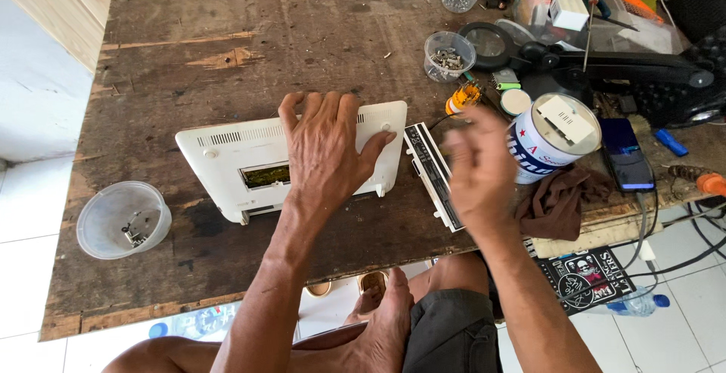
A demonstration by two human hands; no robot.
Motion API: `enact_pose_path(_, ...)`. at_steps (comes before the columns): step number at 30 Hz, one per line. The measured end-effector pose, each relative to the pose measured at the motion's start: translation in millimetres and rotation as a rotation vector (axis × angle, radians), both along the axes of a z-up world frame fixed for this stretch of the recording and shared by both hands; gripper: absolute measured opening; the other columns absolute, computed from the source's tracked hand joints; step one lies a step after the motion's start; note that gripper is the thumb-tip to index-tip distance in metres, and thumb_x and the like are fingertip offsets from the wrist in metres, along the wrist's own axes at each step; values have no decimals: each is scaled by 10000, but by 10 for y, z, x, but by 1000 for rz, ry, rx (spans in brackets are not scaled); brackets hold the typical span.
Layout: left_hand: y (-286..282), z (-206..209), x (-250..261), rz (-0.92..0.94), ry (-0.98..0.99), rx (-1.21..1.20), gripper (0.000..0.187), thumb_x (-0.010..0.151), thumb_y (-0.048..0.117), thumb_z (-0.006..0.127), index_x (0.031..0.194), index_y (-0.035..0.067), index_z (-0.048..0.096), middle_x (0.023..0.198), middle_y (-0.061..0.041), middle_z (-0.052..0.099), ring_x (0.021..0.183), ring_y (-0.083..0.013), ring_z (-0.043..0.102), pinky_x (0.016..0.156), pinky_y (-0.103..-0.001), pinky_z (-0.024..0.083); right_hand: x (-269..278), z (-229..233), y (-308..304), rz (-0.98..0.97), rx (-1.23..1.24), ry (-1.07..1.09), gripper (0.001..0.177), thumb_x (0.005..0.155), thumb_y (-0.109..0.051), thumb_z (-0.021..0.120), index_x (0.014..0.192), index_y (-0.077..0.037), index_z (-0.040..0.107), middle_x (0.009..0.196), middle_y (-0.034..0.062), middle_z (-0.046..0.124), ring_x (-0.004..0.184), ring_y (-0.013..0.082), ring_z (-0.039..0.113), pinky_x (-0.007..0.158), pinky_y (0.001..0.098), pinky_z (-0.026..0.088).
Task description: The person disassembles a white laptop by removing screws from the bottom and prying off the keyboard. They use a screwdriver to loosen screws and a prying tool to detach the keyboard from the chassis.
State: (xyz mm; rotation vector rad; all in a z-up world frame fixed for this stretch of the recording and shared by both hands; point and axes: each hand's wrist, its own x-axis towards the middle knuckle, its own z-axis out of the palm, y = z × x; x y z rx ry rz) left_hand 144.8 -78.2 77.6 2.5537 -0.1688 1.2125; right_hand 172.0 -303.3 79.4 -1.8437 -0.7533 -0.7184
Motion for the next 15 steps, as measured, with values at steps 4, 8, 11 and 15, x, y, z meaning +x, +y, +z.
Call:
enact_pose_path(4, 11, -30, 21, -4, -13, -3, 533, 863, 453, 954, 1012, 67, 618, 836, -93, 553, 911, -359, 664, 1149, -639, 367, 99, -156, 142, 51, -189, -116, 155, 1091, -1, 693, 1227, 4, 767, 945, 157, 782, 828, 313, 786, 748, 390, 654)
enact_pose_path(8, 9, -9, 6, -4, -8, 3, 527, 852, 451, 951, 1035, 74, 630, 853, -90, 568, 917, -354, 668, 1142, -630, 375, 47, 79, 253, -48, -349, -333, 141, 1059, -29, 767, 1172, -99, 812, 1026, 59, 744, 882, 256, 776, 717, 364, 636)
enact_pose_path(11, -10, 26, -42, -9, 6, -4, 511, 844, 417, 961, 1024, 72, 629, 847, -96, 572, 916, -361, 670, 1146, -626, 369, 73, 70, 273, -62, -374, -372, 119, 1053, -25, 778, 1149, -94, 798, 976, 79, 696, 856, 298, 742, 694, 402, 622)
enact_pose_path(15, -8, 13, -13, -2, 5, -13, 492, 860, 410, 952, 1006, 72, 627, 839, -86, 569, 905, -350, 669, 1163, -627, 358, 106, 83, 304, -57, -367, -394, 127, 1052, -6, 781, 1150, -86, 795, 964, 86, 685, 848, 326, 724, 699, 422, 618)
